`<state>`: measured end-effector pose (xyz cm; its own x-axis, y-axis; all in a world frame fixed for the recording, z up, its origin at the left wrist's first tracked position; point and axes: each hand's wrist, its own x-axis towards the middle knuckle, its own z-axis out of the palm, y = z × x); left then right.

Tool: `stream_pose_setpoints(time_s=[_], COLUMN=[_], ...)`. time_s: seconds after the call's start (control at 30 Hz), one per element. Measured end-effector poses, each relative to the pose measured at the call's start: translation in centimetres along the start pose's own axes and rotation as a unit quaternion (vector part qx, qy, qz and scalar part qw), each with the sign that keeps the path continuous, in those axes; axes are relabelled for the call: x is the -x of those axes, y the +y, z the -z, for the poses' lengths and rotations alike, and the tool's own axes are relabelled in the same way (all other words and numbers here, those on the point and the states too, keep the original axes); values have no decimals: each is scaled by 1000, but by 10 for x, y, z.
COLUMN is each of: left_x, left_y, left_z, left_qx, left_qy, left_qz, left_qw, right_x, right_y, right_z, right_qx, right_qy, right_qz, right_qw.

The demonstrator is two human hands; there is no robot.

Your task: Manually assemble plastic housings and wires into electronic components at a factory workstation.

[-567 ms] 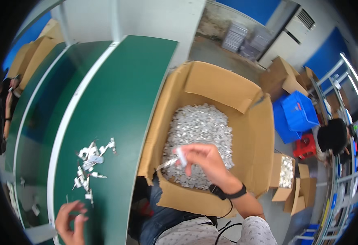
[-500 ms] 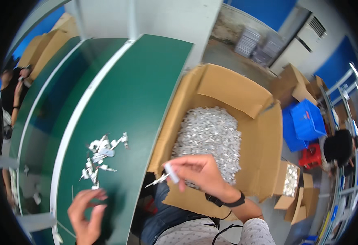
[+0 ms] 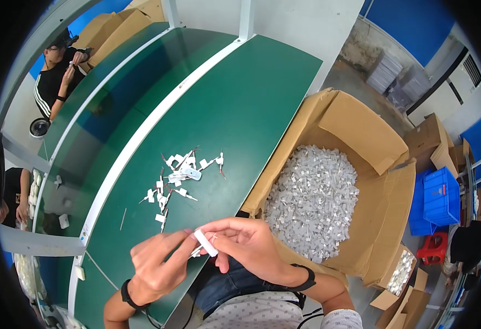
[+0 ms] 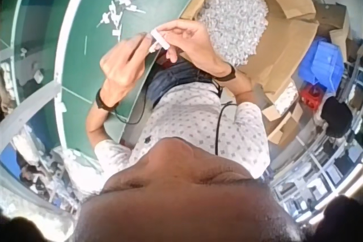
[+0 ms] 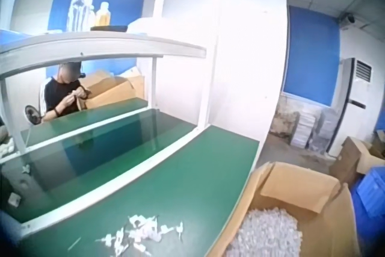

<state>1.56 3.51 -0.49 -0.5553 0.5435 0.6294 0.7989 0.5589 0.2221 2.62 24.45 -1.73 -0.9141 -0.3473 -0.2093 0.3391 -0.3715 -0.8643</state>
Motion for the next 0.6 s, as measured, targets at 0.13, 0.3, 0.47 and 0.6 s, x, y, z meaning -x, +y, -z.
stream_pose_setpoints(time_s=[0.13, 0.3, 0.47, 0.6], left_x=[-4, -6, -4, 2], left_y=[0, 1, 2, -2], left_z=[4, 5, 5, 6], left_qx=[-53, -67, -57, -36], left_qy=[28, -5, 0, 15], left_qz=[-58, -98, -84, -8], left_qw=[997, 993, 995, 999], right_x=[0, -1, -2, -1], right_y=[1, 2, 7, 0], right_z=[3, 3, 4, 11], right_qx=[-5, -10, -12, 99], right_qy=[20, 6, 11, 44], right_qz=[-6, -29, -27, 6], right_qw=[1000, 999, 1000, 994])
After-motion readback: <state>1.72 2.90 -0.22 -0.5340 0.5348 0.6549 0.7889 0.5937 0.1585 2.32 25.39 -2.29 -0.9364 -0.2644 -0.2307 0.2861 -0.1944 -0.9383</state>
